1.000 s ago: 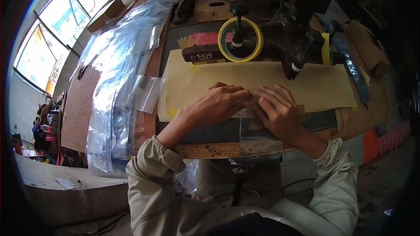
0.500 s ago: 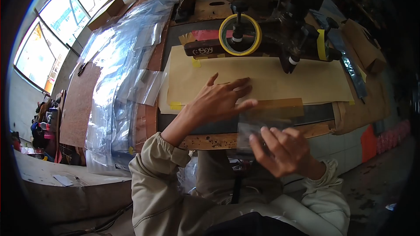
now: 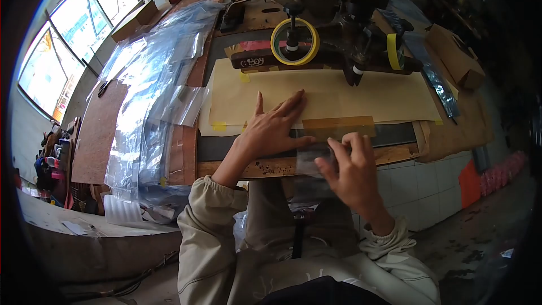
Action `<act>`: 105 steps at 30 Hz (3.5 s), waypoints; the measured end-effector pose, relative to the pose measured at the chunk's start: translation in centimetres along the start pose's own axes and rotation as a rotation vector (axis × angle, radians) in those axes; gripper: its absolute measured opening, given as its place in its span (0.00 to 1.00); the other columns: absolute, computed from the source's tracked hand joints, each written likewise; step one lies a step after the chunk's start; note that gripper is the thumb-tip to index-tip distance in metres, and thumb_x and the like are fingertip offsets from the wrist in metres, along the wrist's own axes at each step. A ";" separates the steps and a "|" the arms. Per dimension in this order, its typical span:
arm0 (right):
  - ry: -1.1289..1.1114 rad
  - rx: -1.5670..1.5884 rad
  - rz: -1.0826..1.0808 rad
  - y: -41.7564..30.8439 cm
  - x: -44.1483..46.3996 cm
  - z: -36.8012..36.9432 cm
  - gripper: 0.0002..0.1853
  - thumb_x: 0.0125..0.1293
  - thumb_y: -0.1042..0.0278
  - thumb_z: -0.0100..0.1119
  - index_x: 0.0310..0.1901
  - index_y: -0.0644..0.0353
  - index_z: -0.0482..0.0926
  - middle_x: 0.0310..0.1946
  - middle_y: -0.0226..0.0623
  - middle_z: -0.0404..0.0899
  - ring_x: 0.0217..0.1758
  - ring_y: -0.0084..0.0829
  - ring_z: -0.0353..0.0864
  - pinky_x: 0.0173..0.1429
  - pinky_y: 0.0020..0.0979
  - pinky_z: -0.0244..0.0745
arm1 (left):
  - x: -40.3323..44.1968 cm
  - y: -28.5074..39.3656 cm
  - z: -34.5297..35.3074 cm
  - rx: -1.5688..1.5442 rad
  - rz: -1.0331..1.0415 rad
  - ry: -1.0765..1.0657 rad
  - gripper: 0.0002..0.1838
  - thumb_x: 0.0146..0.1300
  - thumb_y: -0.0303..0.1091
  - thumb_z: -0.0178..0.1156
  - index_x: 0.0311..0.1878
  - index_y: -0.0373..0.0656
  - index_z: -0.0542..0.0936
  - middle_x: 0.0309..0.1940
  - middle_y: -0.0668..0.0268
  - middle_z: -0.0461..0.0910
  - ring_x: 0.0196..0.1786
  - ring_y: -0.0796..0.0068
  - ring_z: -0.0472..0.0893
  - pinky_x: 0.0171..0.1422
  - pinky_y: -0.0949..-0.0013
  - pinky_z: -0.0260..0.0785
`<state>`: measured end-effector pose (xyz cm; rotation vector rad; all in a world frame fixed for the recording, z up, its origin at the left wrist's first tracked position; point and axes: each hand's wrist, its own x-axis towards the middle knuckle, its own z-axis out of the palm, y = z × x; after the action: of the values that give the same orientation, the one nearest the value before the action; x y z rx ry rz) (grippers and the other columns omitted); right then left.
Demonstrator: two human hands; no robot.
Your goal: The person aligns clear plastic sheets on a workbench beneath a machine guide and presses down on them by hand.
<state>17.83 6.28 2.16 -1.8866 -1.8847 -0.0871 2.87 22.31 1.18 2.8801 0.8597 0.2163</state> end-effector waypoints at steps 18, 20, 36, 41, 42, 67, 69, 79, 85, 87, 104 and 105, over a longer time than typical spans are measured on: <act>0.176 -0.128 -0.079 -0.6 -1.0 3.2 0.31 0.61 0.46 0.52 0.46 0.74 0.73 0.53 0.60 0.73 0.61 0.50 0.70 0.68 0.50 0.57 | -10.8 10.5 17.7 -0.931 -0.436 0.962 0.26 0.56 0.32 0.62 0.58 0.37 0.68 0.59 0.44 0.65 0.60 0.57 0.70 0.60 0.59 0.63; 0.063 -0.130 -0.058 -0.8 -0.8 2.2 0.33 0.59 0.46 0.54 0.47 0.78 0.73 0.55 0.61 0.71 0.63 0.46 0.69 0.70 0.46 0.56 | -10.9 9.2 19.9 -1.069 -0.402 0.694 0.22 0.56 0.32 0.63 0.54 0.36 0.72 0.54 0.46 0.71 0.54 0.57 0.75 0.55 0.61 0.67; 0.033 -0.133 0.065 -1.1 5.8 3.8 0.41 0.62 0.29 0.42 0.38 0.72 0.79 0.40 0.54 0.80 0.48 0.47 0.80 0.54 0.42 0.72 | -8.3 10.5 11.4 -1.402 -0.382 0.634 0.14 0.63 0.35 0.60 0.30 0.31 0.79 0.21 0.65 0.81 0.26 0.85 0.77 0.30 0.76 0.67; 0.335 -0.153 0.053 -0.8 5.8 7.3 0.36 0.60 0.35 0.51 0.38 0.72 0.77 0.41 0.53 0.78 0.48 0.46 0.79 0.54 0.41 0.72 | -8.5 10.1 10.3 -1.341 -0.467 0.697 0.17 0.59 0.38 0.65 0.30 0.29 0.78 0.20 0.61 0.81 0.23 0.82 0.76 0.28 0.74 0.67; 0.315 -0.142 0.075 -0.9 5.9 7.4 0.36 0.60 0.35 0.52 0.40 0.71 0.77 0.42 0.53 0.78 0.50 0.44 0.77 0.55 0.41 0.70 | -8.8 10.0 9.8 -1.251 -0.519 0.662 0.18 0.58 0.39 0.66 0.29 0.29 0.77 0.20 0.61 0.80 0.23 0.81 0.77 0.28 0.73 0.68; 0.380 -0.147 0.108 -0.4 8.3 8.8 0.33 0.58 0.37 0.56 0.38 0.70 0.76 0.40 0.51 0.77 0.48 0.43 0.75 0.56 0.38 0.69 | -11.4 11.9 8.6 -1.121 -0.493 0.731 0.10 0.62 0.32 0.62 0.35 0.32 0.77 0.25 0.64 0.80 0.29 0.83 0.77 0.34 0.77 0.68; 0.385 -0.135 0.097 -0.5 7.8 8.4 0.33 0.58 0.38 0.57 0.37 0.71 0.75 0.39 0.52 0.77 0.47 0.44 0.76 0.55 0.38 0.70 | -11.6 12.2 8.7 -1.110 -0.481 0.741 0.10 0.62 0.32 0.62 0.35 0.32 0.77 0.25 0.64 0.79 0.28 0.83 0.77 0.34 0.78 0.68; 0.393 -0.122 0.104 0.0 7.9 8.8 0.32 0.56 0.36 0.56 0.44 0.61 0.79 0.47 0.42 0.78 0.52 0.37 0.74 0.54 0.39 0.67 | -11.7 12.7 8.2 -1.111 -0.480 0.725 0.09 0.63 0.31 0.62 0.36 0.33 0.76 0.26 0.66 0.80 0.30 0.84 0.80 0.34 0.80 0.69; 0.308 -0.126 0.104 0.3 7.8 8.2 0.32 0.55 0.34 0.55 0.46 0.58 0.80 0.52 0.37 0.78 0.55 0.36 0.72 0.54 0.41 0.65 | -11.4 12.9 8.6 -1.112 -0.472 0.717 0.08 0.63 0.29 0.61 0.37 0.33 0.76 0.27 0.66 0.81 0.32 0.84 0.81 0.34 0.81 0.69; 0.297 -0.124 0.098 0.4 7.8 8.2 0.32 0.55 0.34 0.55 0.46 0.58 0.80 0.51 0.36 0.78 0.56 0.35 0.72 0.54 0.42 0.64 | -11.4 12.8 8.7 -1.104 -0.473 0.715 0.08 0.63 0.29 0.61 0.37 0.33 0.76 0.27 0.66 0.81 0.32 0.84 0.81 0.34 0.81 0.69; -0.179 -0.128 0.081 0.4 9.2 3.8 0.39 0.58 0.33 0.50 0.51 0.68 0.73 0.47 0.57 0.78 0.54 0.46 0.77 0.67 0.45 0.58 | -11.3 14.4 9.1 -1.108 -0.480 0.694 0.10 0.62 0.32 0.62 0.37 0.34 0.76 0.26 0.62 0.82 0.30 0.82 0.81 0.33 0.77 0.71; -0.186 -0.109 0.108 0.3 9.3 3.5 0.39 0.58 0.32 0.49 0.51 0.69 0.73 0.46 0.56 0.78 0.53 0.47 0.78 0.67 0.45 0.58 | -11.3 14.4 9.1 -1.097 -0.471 0.701 0.10 0.62 0.32 0.62 0.37 0.34 0.76 0.26 0.62 0.83 0.30 0.82 0.82 0.33 0.76 0.71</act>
<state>17.64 16.23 2.44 -2.1317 -1.9275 0.0213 2.80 3.41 -6.55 1.5222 1.0129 1.2176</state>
